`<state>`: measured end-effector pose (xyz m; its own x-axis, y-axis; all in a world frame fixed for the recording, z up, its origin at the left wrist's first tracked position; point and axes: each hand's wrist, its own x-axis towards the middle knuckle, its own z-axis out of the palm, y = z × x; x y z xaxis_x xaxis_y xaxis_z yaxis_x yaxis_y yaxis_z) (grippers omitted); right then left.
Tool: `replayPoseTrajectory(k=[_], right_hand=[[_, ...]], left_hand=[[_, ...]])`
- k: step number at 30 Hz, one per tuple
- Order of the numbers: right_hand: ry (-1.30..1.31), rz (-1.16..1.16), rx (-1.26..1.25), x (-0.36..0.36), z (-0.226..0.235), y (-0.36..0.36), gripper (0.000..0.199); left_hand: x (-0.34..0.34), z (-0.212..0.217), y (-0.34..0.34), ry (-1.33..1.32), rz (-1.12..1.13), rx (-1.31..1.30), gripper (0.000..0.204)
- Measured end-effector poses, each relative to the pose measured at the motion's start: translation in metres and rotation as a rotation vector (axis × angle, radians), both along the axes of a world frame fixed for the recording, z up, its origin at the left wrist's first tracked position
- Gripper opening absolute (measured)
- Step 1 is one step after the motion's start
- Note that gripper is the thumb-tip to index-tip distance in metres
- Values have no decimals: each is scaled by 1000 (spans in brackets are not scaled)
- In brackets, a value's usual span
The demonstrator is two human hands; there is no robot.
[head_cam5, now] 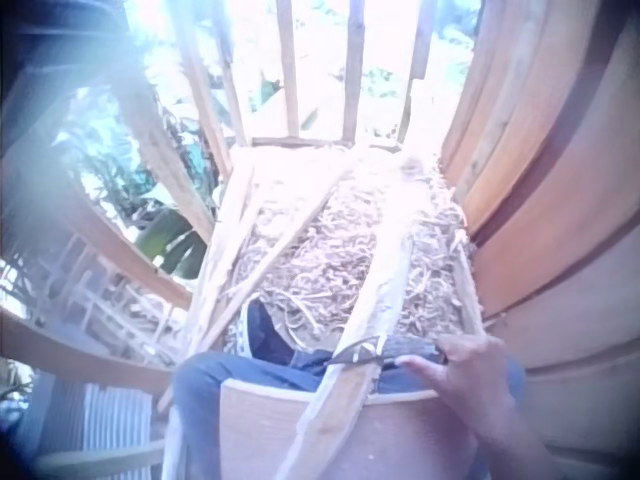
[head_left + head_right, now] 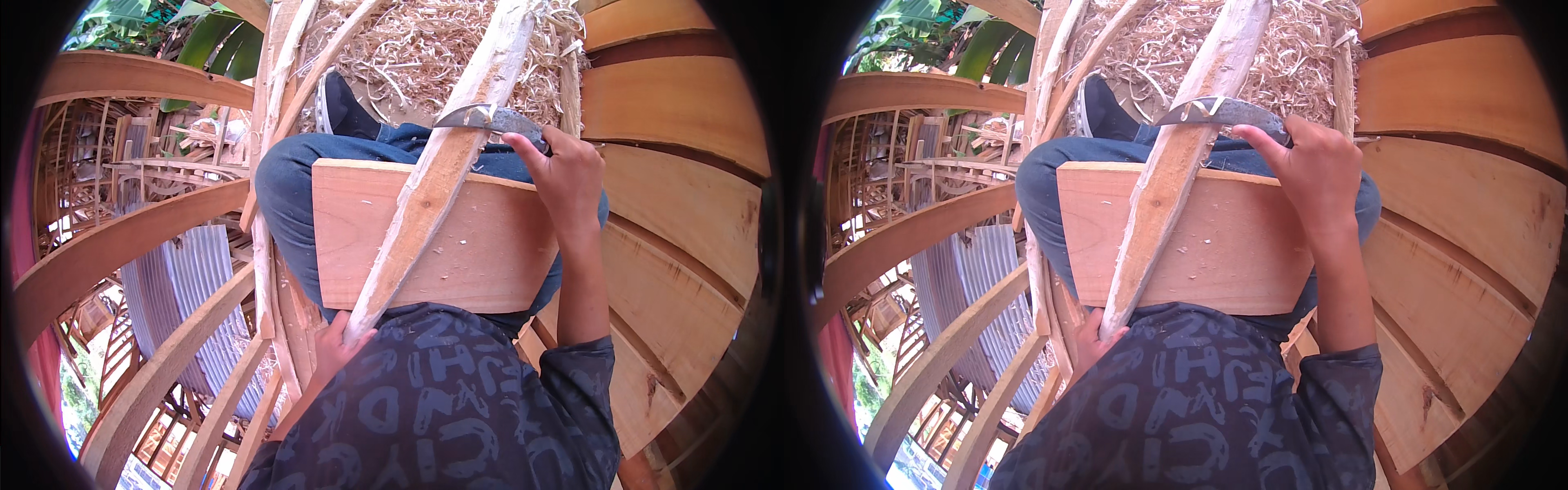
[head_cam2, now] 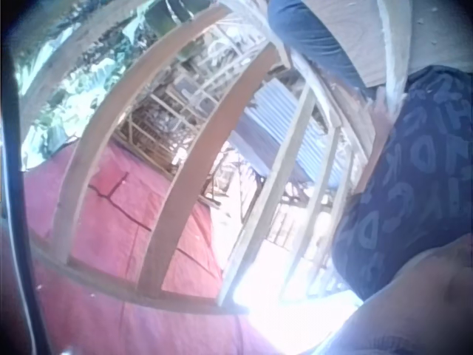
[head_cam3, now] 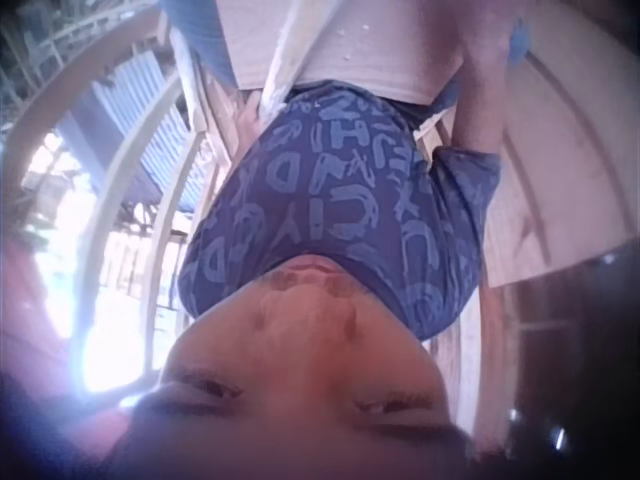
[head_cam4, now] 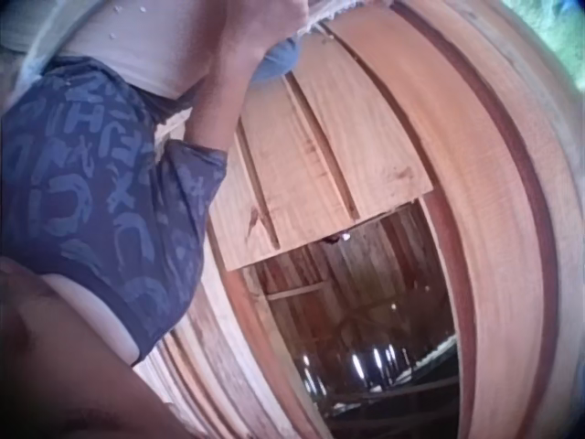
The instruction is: The person sits cross-legged and uses a curved knife to shave a long wooden stick resting on a flat board on their lap. They repeatedly scrape the stick's surface, producing wood shavings that accumulate on the board.
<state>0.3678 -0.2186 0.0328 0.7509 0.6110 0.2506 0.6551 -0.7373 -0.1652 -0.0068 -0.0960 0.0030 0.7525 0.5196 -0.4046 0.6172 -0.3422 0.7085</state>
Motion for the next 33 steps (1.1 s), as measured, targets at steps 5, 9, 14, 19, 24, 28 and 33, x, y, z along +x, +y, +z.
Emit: replayPoseTrajectory(k=[5, 9, 14, 19, 24, 28, 33], right_hand=[[44, -31, -14, -1, 6, 1, 66], [117, 29, -32, -20, 17, 2, 64], [142, 282, -119, -45, 18, 2, 60], [258, -389, 61, 64, 15, -26, 65], [393, -446, 97, 51, 16, -57, 63], [468, -295, 197, -14, 14, -40, 57], [345, 86, 87, -73, 17, -15, 55]], left_hand=[[4, 1, 2, -16, -29, 9, 36], [-7, -9, 2, -29, -55, 27, 37], [-3, -12, 2, -36, -16, -24, 36], [-1, -2, -1, -2, 45, -62, 36], [-2, -6, 4, -20, -20, -59, 35], [-4, -8, 3, -52, 7, -103, 35], [-14, -19, 8, -40, -29, -155, 38]])
